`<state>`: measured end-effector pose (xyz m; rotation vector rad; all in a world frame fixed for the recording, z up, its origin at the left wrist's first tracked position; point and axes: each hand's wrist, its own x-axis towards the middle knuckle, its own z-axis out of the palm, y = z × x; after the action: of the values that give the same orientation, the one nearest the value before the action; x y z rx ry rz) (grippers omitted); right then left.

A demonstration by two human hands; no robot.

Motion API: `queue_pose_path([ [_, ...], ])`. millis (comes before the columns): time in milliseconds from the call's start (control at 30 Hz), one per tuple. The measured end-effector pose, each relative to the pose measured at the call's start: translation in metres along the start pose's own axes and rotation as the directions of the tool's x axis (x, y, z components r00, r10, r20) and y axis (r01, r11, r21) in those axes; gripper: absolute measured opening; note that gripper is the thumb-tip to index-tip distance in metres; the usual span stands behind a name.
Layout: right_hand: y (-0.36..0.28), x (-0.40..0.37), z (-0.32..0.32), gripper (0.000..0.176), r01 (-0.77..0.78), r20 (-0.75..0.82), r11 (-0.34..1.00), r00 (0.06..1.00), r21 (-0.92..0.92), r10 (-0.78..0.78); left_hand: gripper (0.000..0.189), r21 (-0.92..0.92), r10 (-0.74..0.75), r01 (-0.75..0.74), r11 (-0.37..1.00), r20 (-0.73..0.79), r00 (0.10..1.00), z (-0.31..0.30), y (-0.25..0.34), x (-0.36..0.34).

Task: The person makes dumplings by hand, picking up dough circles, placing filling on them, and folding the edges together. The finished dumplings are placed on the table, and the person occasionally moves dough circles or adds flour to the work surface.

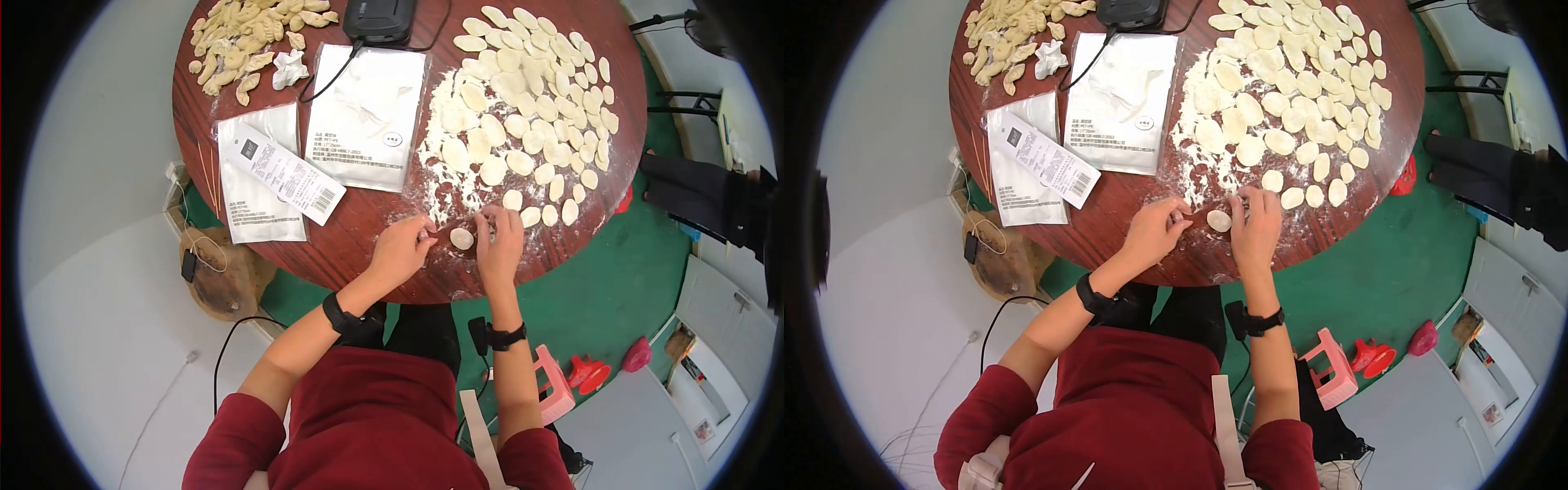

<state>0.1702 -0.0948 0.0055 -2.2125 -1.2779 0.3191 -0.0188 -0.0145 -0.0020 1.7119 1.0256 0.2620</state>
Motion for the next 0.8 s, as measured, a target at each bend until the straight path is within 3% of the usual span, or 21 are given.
queue_pose_path([
  [133,-0.010,0.028,0.033,0.029,0.070,-0.191,0.984,0.976,-0.163,-0.101,0.014,-0.040,0.017,-0.020,0.999,-0.057,0.998,-0.011,0.000,0.001],
  [233,-0.015,0.033,0.060,0.046,0.127,-0.154,0.956,0.973,-0.263,-0.171,0.012,-0.078,0.034,-0.042,0.996,-0.095,0.995,-0.020,0.006,0.003],
  [333,-0.015,0.025,0.073,0.040,0.180,-0.120,0.950,0.969,-0.255,-0.216,0.011,-0.084,-0.016,0.010,0.996,-0.072,0.997,-0.031,0.011,0.005],
  [400,-0.013,0.019,0.072,0.047,0.180,-0.132,0.942,0.965,-0.282,-0.224,0.010,-0.087,-0.009,0.001,0.996,-0.086,0.996,-0.033,0.007,0.008],
  [467,-0.015,0.016,0.068,0.055,0.196,0.016,0.945,0.980,-0.262,-0.199,0.009,-0.092,0.009,-0.018,0.996,-0.097,0.995,-0.035,0.006,0.011],
  [500,-0.016,0.015,0.067,0.055,0.189,0.014,0.943,0.981,-0.273,-0.192,0.009,-0.088,0.003,-0.012,0.996,-0.106,0.994,-0.036,0.005,0.013],
  [633,-0.018,0.013,0.068,0.056,0.338,0.080,0.866,0.940,-0.368,-0.333,0.007,-0.114,-0.016,0.003,0.994,-0.113,0.993,-0.038,0.006,0.019],
  [800,-0.019,0.024,0.067,0.057,0.213,0.003,0.931,0.975,-0.295,-0.222,0.009,-0.096,-0.028,0.018,0.995,-0.099,0.995,-0.041,0.010,0.025],
])
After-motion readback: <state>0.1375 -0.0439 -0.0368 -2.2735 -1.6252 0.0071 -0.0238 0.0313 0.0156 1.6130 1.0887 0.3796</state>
